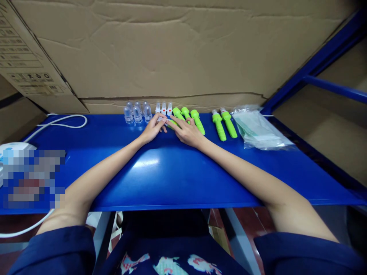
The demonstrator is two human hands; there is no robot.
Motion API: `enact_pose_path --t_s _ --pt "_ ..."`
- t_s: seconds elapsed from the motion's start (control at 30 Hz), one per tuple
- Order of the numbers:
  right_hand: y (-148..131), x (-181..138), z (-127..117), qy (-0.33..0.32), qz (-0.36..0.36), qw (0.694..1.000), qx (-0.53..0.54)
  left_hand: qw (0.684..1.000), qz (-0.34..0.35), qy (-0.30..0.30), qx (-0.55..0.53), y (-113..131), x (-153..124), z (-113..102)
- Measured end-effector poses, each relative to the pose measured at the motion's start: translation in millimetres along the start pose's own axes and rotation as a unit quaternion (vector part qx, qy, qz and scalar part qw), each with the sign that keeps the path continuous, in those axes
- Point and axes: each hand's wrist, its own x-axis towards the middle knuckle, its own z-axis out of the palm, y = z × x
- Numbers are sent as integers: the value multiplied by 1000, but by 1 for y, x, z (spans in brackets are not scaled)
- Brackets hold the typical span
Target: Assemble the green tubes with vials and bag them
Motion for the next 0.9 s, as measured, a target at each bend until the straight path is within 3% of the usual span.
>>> enact_pose_path --t_s 0.47,0.67,0.9 --pt "1 0 -5 -15 -24 1000 13 999 24 -18 -33 -4 3 -1" --pt "3 -1 -4 -23 -40 999 25 999 -17 2 -48 -4 3 0" --pt "2 0 -5 -36 -36 999 6 999 -13 2 -41 -5 4 1"
